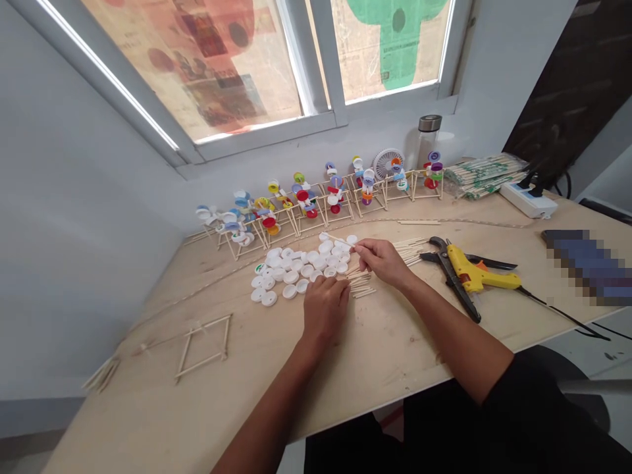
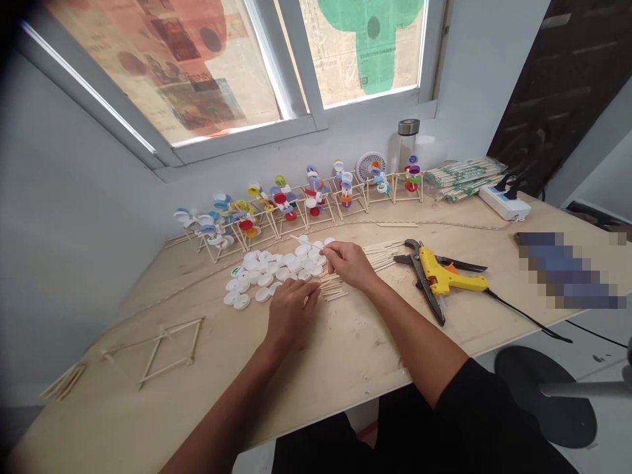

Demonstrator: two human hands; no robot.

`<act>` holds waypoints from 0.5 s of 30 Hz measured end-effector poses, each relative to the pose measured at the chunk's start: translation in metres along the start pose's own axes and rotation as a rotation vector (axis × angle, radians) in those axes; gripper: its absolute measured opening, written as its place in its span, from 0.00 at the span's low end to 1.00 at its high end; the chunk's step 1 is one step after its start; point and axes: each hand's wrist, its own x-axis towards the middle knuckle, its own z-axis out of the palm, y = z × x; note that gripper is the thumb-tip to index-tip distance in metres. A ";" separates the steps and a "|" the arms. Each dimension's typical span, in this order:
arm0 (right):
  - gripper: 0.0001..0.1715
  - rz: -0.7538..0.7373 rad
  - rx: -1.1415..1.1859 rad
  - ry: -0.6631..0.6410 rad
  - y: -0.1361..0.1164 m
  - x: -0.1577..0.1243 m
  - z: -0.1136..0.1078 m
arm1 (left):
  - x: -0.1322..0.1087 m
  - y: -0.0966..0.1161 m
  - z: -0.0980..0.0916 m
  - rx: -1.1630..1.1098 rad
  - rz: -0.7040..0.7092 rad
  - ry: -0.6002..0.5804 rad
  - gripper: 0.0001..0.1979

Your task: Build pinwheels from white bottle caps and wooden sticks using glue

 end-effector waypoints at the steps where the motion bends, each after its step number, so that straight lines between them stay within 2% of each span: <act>1: 0.15 -0.006 0.007 0.013 0.001 0.001 0.000 | 0.001 0.001 0.001 0.023 0.006 -0.012 0.10; 9: 0.15 0.021 0.066 0.008 0.007 0.003 0.003 | 0.008 0.008 0.005 0.089 -0.005 -0.081 0.09; 15: 0.16 0.032 0.081 -0.006 0.008 0.003 0.005 | 0.007 0.010 0.008 0.040 -0.029 -0.058 0.10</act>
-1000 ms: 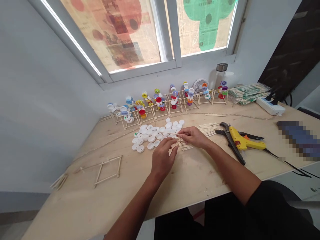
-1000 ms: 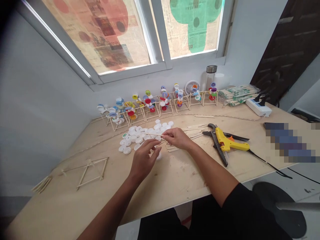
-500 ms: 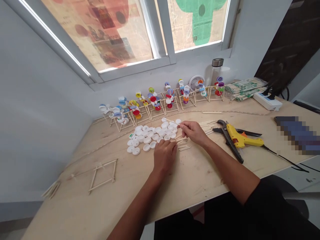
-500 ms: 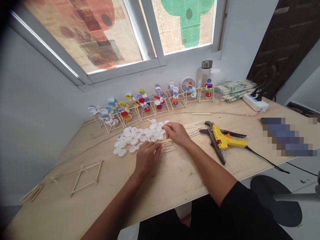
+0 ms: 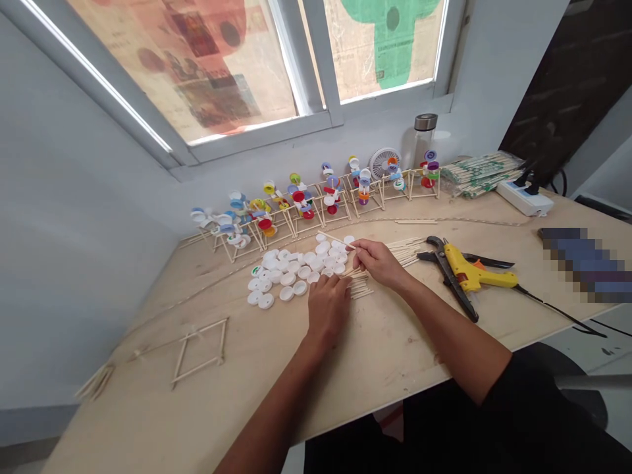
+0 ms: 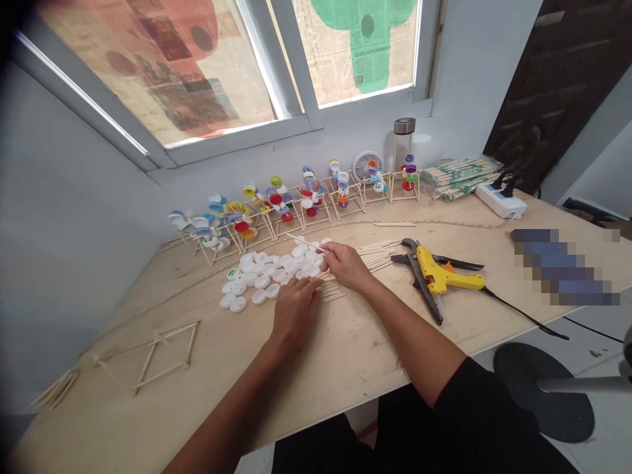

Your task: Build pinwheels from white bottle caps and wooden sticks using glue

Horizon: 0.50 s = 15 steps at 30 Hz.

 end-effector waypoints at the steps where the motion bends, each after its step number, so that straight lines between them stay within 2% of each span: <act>1: 0.16 -0.002 0.001 -0.003 0.000 0.000 0.000 | 0.000 -0.001 0.000 -0.024 -0.012 0.017 0.10; 4: 0.16 -0.015 -0.003 -0.033 -0.001 -0.001 0.000 | 0.000 -0.009 -0.006 -0.116 -0.065 0.092 0.12; 8: 0.16 -0.026 -0.007 -0.115 -0.006 -0.004 0.000 | 0.000 -0.024 -0.021 -0.280 -0.206 0.180 0.13; 11: 0.15 -0.002 -0.005 -0.134 -0.009 -0.005 0.000 | -0.004 -0.032 -0.033 -0.380 -0.300 0.190 0.13; 15: 0.13 0.040 0.010 -0.134 -0.011 -0.006 -0.001 | -0.018 -0.037 -0.039 -0.349 -0.296 0.165 0.17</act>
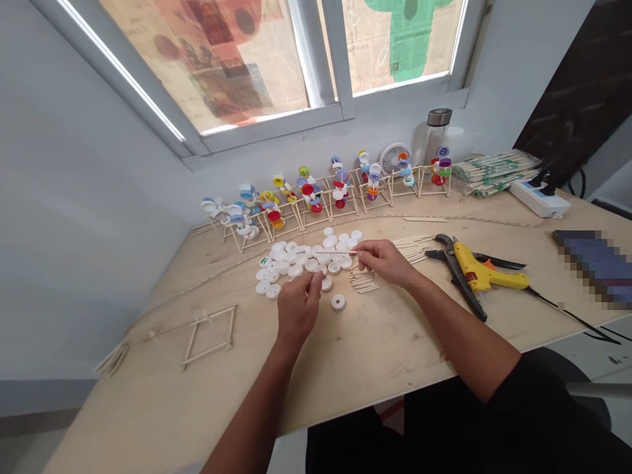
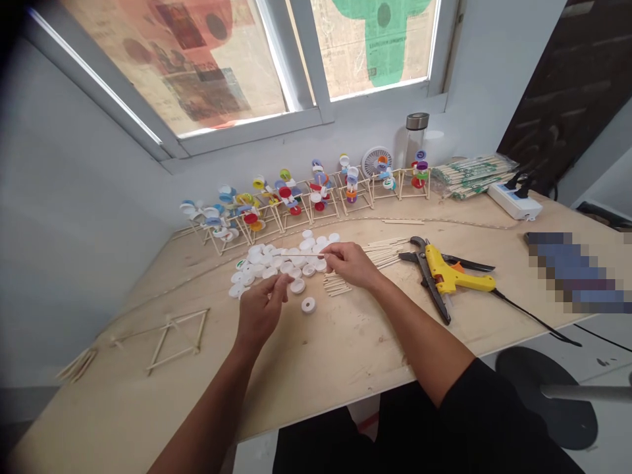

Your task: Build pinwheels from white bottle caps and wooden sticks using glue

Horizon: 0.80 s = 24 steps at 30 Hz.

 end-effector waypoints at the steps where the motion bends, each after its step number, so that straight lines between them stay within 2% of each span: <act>1: 0.13 0.004 0.000 -0.007 0.000 0.000 0.000 | -0.004 -0.002 -0.001 0.018 0.011 -0.003 0.19; 4: 0.13 -0.006 -0.014 -0.039 -0.001 -0.001 -0.001 | -0.015 -0.008 -0.002 0.031 0.014 -0.002 0.19; 7: 0.13 -0.010 -0.024 -0.086 -0.002 -0.001 -0.002 | -0.021 -0.013 -0.004 -0.002 0.038 -0.027 0.14; 11: 0.12 0.004 -0.032 -0.104 -0.002 -0.001 -0.003 | -0.025 -0.016 -0.007 0.002 0.095 -0.135 0.11; 16: 0.13 0.010 -0.053 -0.095 0.000 0.000 -0.003 | -0.029 -0.017 -0.005 0.108 0.092 -0.282 0.11; 20: 0.13 0.019 -0.077 -0.088 0.002 0.000 -0.001 | -0.027 -0.012 0.002 0.163 0.088 -0.344 0.14; 24: 0.14 0.026 -0.092 -0.085 0.003 0.001 0.000 | -0.026 -0.006 0.006 0.229 0.100 -0.401 0.13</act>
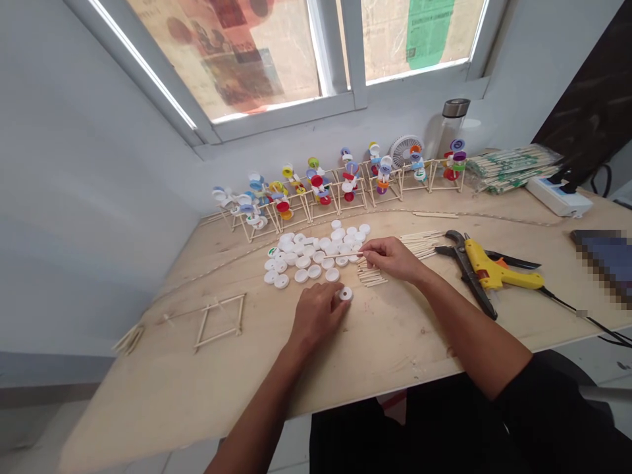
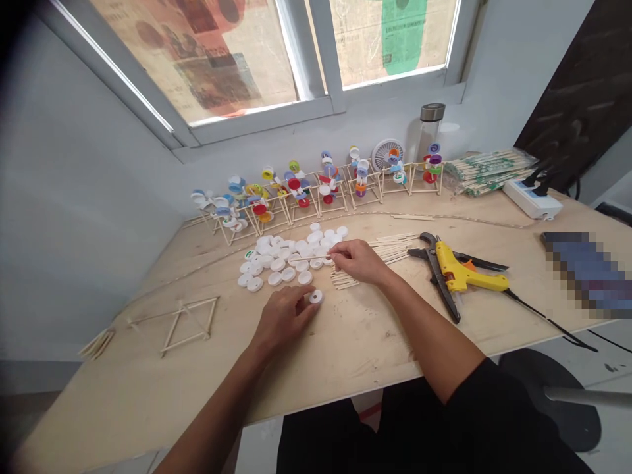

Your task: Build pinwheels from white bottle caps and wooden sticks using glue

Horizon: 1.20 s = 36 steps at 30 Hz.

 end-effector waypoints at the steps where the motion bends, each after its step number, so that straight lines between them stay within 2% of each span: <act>1: 0.14 0.000 -0.003 0.002 0.000 0.000 0.000 | 0.000 0.000 0.000 -0.003 -0.006 -0.002 0.12; 7: 0.14 -0.022 -0.012 0.021 -0.001 0.000 0.001 | -0.004 -0.008 -0.008 -0.026 -0.162 0.095 0.14; 14: 0.14 -0.019 -0.025 0.024 -0.003 -0.001 0.001 | 0.002 -0.009 -0.006 0.066 -0.242 0.072 0.13; 19: 0.14 -0.026 -0.028 0.037 -0.004 -0.002 0.001 | 0.004 0.003 -0.006 0.098 -0.225 0.053 0.11; 24: 0.14 -0.031 -0.034 0.042 -0.004 -0.001 0.001 | -0.015 0.015 -0.018 0.094 -0.116 -0.061 0.07; 26: 0.14 -0.040 -0.032 0.044 -0.004 -0.001 0.001 | -0.022 0.011 -0.023 0.043 -0.121 -0.059 0.08; 28: 0.13 -0.045 -0.032 0.052 -0.004 -0.001 0.001 | -0.021 0.001 -0.026 0.028 -0.202 0.003 0.10; 30: 0.13 -0.047 -0.035 0.056 -0.004 -0.001 0.002 | -0.014 -0.010 -0.026 0.060 -0.282 0.047 0.11; 32: 0.13 -0.044 -0.041 0.054 -0.005 -0.001 0.002 | -0.004 -0.017 -0.023 0.097 -0.312 0.041 0.11; 36: 0.13 -0.046 -0.063 0.063 -0.007 -0.002 0.001 | 0.004 -0.012 -0.018 0.151 -0.326 0.012 0.10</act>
